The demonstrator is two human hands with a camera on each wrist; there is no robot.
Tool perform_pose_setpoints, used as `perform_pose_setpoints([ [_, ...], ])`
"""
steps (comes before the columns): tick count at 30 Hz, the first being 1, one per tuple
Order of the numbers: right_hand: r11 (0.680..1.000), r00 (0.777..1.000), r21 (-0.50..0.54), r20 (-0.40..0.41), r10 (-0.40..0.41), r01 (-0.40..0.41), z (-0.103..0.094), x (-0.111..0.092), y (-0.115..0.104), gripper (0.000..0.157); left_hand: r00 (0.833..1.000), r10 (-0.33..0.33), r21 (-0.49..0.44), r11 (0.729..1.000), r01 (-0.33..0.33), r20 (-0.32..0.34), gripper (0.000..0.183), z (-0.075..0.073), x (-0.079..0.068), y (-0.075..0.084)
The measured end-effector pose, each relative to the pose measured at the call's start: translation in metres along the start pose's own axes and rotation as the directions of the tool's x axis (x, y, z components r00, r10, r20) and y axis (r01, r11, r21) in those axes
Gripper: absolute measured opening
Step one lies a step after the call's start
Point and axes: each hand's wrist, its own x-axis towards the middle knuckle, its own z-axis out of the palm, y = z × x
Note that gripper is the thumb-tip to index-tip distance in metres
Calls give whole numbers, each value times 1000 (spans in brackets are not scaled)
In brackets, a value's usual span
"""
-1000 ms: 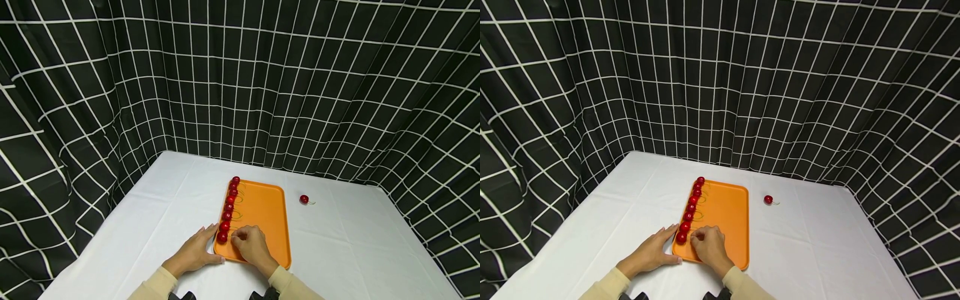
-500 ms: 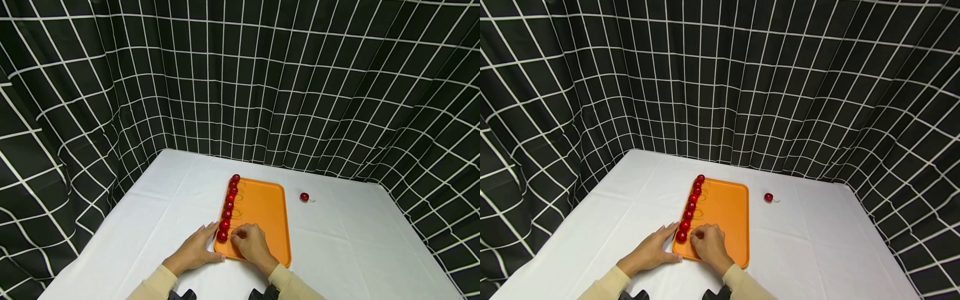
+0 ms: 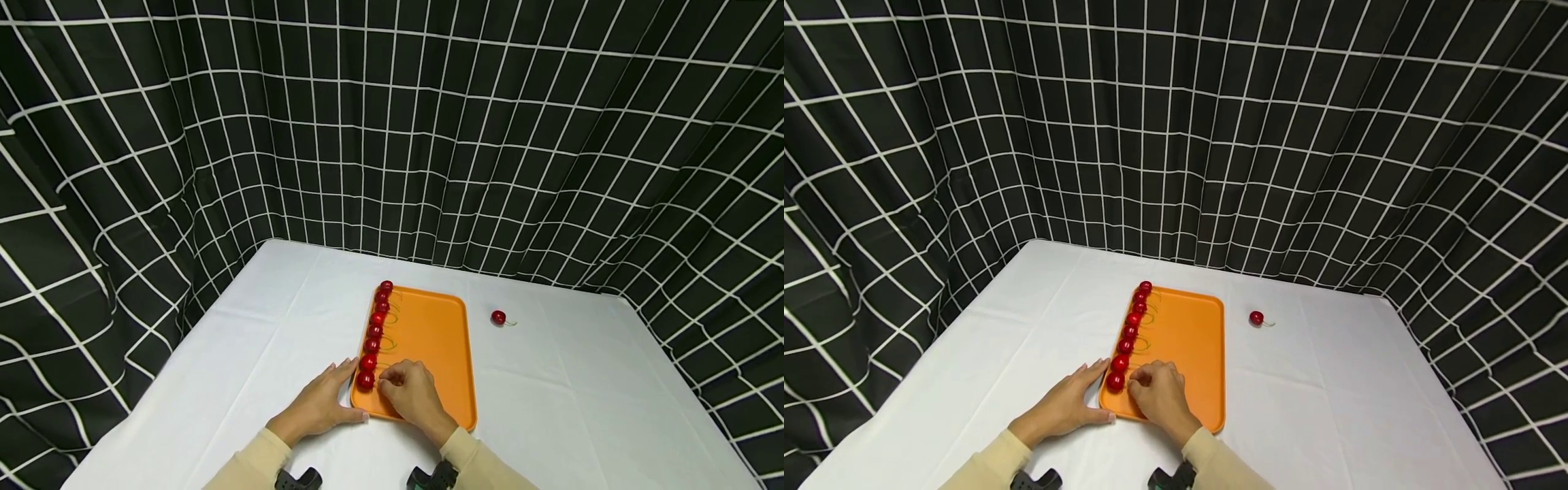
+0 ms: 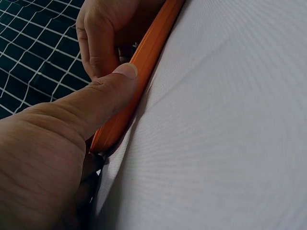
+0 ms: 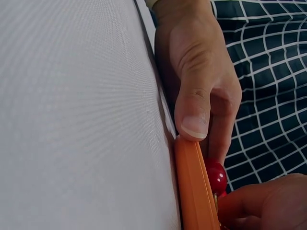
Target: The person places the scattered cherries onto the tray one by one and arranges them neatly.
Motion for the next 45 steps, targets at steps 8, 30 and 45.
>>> perform_pose_setpoints([
  [8, 996, 998, 83, -52, 20, -15, -27, 13, 3, 4, 1000, 15, -39, 999, -15, -6, 104, 0, 1, 0],
  [30, 953, 864, 285, -448, 229, -105, -197, 84, 97, 31, 1000, 22, -21, 1000, -22, -16, 106, 0, 0, -3],
  [45, 831, 799, 259, -243, 550, -493, -199, 74, 189, 46, 1000, 2, -36, 999, -2, 9, 106, 2, 1, -1],
])
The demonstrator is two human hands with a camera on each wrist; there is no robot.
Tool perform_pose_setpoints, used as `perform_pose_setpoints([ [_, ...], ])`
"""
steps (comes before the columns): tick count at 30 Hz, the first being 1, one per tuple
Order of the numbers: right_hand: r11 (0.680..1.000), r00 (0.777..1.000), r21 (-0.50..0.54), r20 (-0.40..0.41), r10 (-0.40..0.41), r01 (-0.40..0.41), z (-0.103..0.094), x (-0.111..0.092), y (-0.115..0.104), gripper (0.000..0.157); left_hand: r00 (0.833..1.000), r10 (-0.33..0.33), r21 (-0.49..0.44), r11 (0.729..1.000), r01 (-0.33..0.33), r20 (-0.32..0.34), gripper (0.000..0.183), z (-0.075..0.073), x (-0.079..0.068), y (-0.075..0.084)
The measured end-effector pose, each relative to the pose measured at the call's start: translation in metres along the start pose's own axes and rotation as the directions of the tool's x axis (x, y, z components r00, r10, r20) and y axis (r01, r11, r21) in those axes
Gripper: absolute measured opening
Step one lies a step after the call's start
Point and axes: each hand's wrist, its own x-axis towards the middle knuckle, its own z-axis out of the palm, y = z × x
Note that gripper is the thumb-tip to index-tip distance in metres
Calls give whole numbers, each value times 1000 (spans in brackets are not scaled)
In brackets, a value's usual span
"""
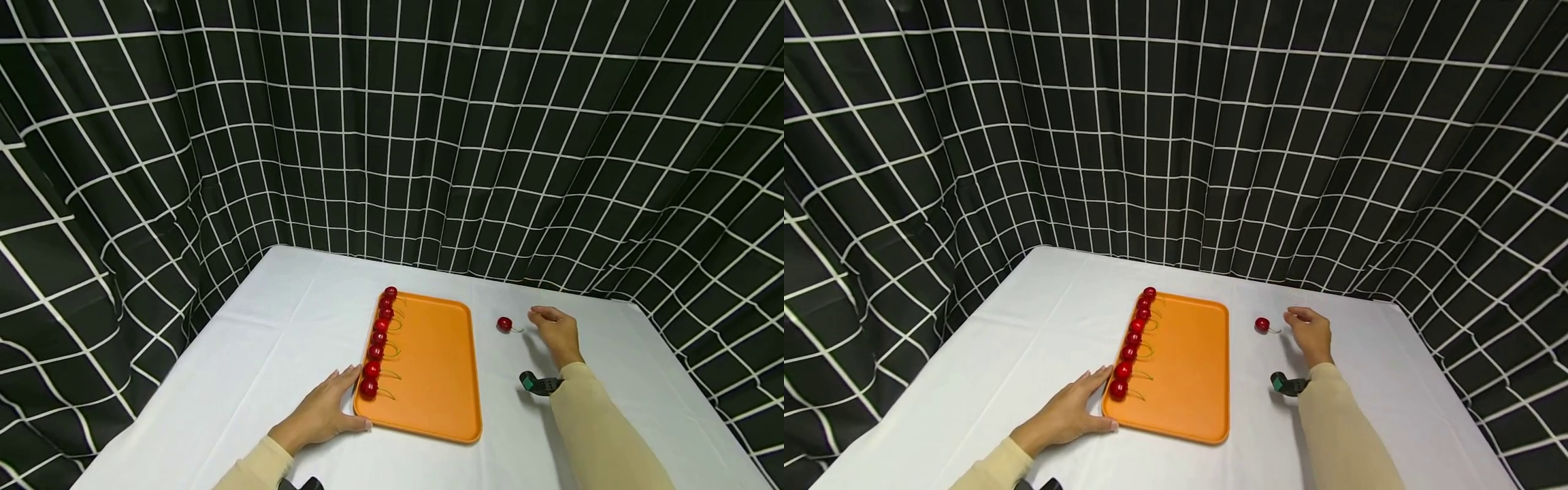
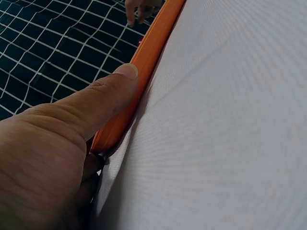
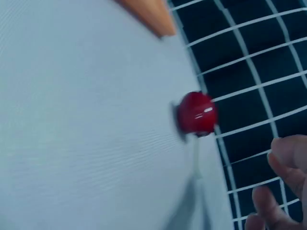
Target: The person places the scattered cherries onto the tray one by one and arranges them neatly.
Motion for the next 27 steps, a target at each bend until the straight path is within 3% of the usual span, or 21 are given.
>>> perform_pose_setpoints([
  [5, 975, 999, -222, 40, 12, -3, 7, 0, 12, 43, 1000, 5, -1, 1000, -5, 1, 106, 0, -2, 0],
  [9, 945, 998, -325, 57, -9, 27, 12, -1, 15, 38, 1000, 10, 8, 1000, -10, 2, 106, -1, -1, 0],
  [19, 888, 992, -446, 109, -68, 110, 16, -3, 20, 22, 1000, 13, -1, 1000, -13, -1, 106, -1, -1, 2],
  [27, 875, 982, -449, 131, -135, 180, 15, -9, 17, 19, 1000, 14, 1, 1000, -14, 1, 107, -2, -1, 2],
])
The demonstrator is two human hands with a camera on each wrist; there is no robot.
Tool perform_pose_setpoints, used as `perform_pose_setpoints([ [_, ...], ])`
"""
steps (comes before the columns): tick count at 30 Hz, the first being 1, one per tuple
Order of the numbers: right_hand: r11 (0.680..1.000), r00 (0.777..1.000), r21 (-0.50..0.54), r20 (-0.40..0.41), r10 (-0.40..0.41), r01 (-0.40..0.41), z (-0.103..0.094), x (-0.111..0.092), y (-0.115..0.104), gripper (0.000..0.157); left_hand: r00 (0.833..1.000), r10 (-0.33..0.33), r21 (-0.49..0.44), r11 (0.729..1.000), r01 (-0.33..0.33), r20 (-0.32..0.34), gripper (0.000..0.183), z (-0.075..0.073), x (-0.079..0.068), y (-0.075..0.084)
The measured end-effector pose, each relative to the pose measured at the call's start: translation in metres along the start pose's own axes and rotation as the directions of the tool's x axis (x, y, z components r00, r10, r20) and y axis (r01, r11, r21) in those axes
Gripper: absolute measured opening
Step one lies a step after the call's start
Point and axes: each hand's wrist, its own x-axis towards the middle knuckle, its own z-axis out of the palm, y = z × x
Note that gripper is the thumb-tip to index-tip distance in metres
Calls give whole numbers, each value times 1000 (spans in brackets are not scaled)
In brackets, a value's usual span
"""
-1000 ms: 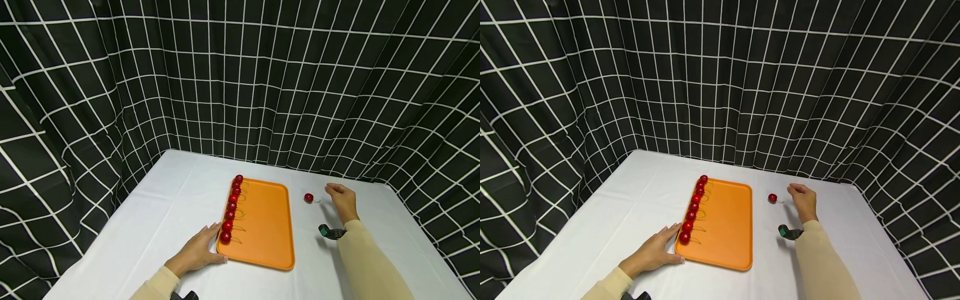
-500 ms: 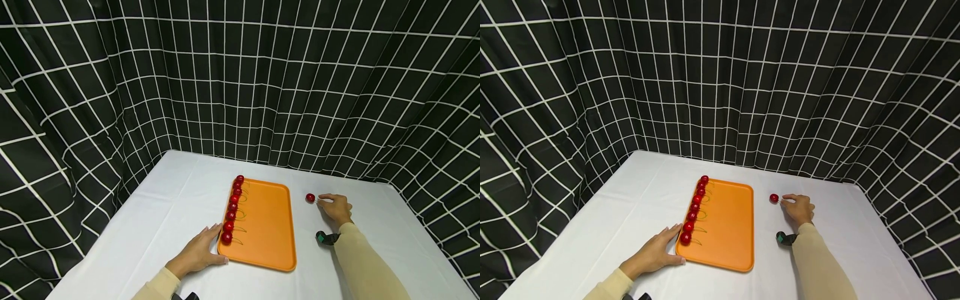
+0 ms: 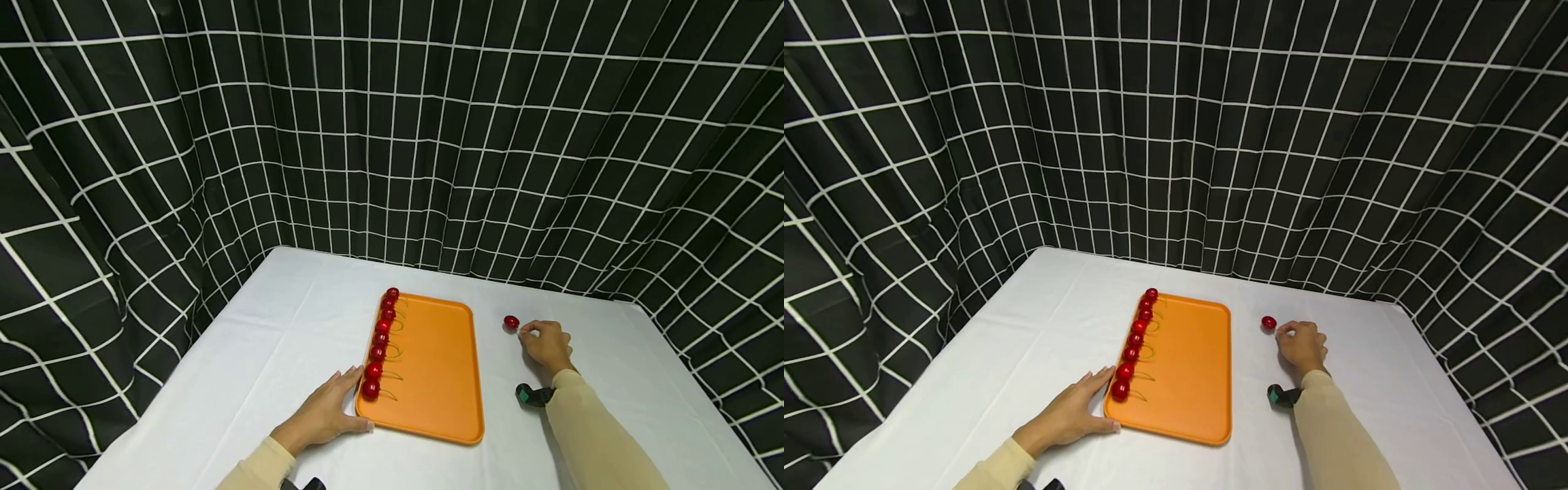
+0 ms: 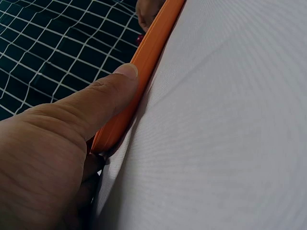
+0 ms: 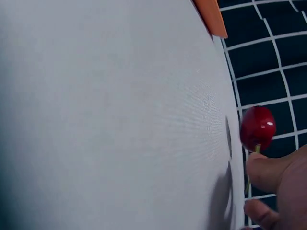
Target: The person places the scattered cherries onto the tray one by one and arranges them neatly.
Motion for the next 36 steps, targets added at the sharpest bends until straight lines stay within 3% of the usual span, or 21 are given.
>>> perform_pose_setpoints([
  [6, 994, 996, 92, -61, -57, 63, -9, -9, -12, 19, 1000, -5, 13, 1000, 6, -7, 107, 1, 0, -1],
  [17, 942, 975, 264, -136, -176, 207, -21, -43, -53, 19, 1000, 16, 26, 1000, -15, -20, 106, 1, 1, -3],
  [27, 869, 925, 319, -162, -345, 380, -12, -82, -93, 10, 999, 21, 12, 1000, -21, -25, 105, 3, 0, -2],
  [36, 783, 856, 355, -125, -502, 511, 3, -111, -128, 6, 1000, 12, 16, 1000, -12, -23, 105, 2, 2, -3],
])
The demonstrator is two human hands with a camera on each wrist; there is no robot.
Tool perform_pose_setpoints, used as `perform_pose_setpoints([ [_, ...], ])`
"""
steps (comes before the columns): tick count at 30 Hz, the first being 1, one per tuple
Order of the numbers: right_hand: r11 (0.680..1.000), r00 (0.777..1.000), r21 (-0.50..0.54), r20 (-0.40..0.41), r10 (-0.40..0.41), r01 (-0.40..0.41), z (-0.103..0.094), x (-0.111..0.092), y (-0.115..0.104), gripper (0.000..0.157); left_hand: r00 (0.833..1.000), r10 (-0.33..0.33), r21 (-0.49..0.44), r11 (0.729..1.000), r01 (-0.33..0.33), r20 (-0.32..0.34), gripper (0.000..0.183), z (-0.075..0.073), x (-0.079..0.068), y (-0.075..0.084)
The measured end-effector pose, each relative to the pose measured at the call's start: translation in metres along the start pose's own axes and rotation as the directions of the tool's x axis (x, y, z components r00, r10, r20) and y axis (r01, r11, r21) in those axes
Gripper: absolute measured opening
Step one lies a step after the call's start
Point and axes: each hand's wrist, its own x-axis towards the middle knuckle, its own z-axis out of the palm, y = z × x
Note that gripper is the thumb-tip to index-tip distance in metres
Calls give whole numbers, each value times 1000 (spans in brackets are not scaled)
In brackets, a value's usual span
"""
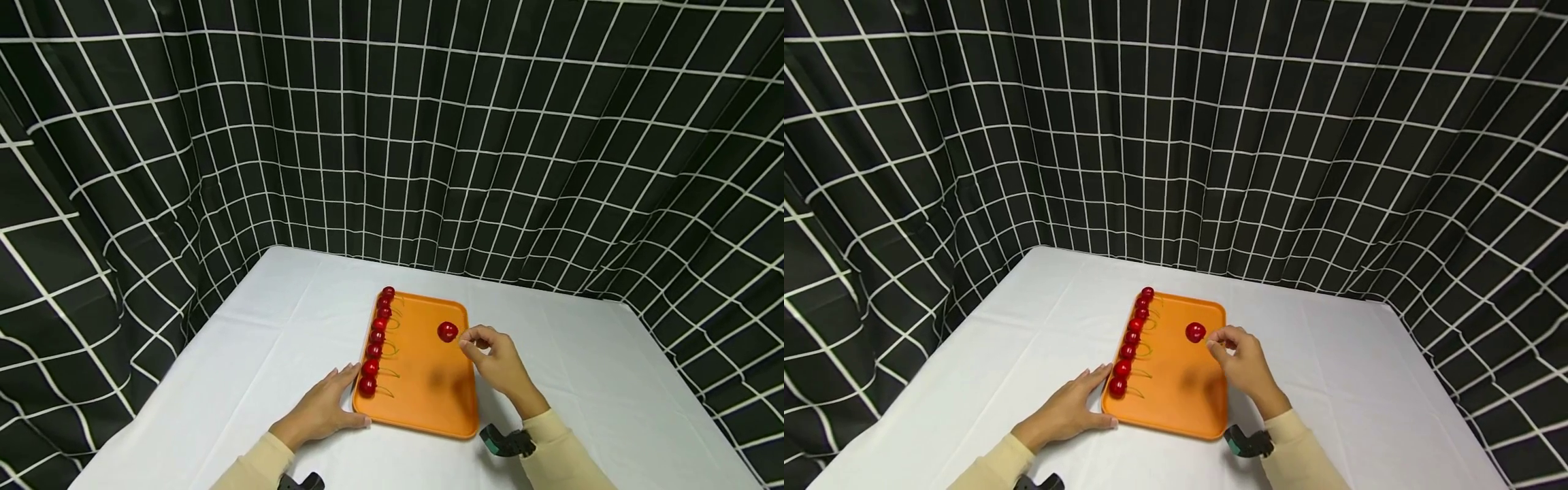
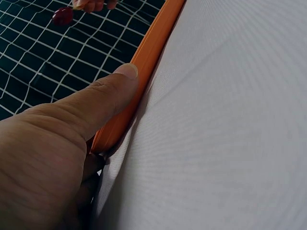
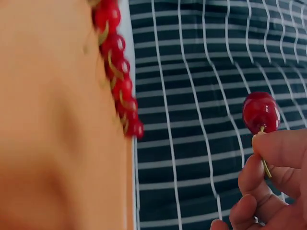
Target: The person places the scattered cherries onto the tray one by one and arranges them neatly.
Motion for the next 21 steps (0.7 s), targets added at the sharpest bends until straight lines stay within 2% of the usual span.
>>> perform_pose_setpoints([
  [4, 999, 996, 42, 80, -33, 29, 19, -7, -15, 8, 1000, 0, 4, 1000, 0, 4, 105, -1, -1, 1],
  [6, 998, 991, 55, 126, -40, 34, 26, -11, -32, 11, 1000, -6, 5, 1000, 6, 7, 105, -2, -1, 1],
  [11, 997, 974, 71, 223, -47, 32, 50, -16, -45, 11, 1000, -8, 17, 1000, 8, -1, 104, -3, 0, 1],
  [13, 997, 967, 78, 250, -46, 27, 61, -18, -37, 8, 1000, -8, 18, 1000, 8, -2, 104, -4, 0, 2],
  [17, 997, 946, 74, 321, -43, 20, 76, -22, -41, 10, 1000, -22, 13, 1000, 22, 5, 103, -4, 0, 3],
  [21, 999, 922, 21, 385, -45, 40, 88, -27, -43, 13, 1000, -29, 18, 999, 29, 10, 102, -4, 0, 2],
])
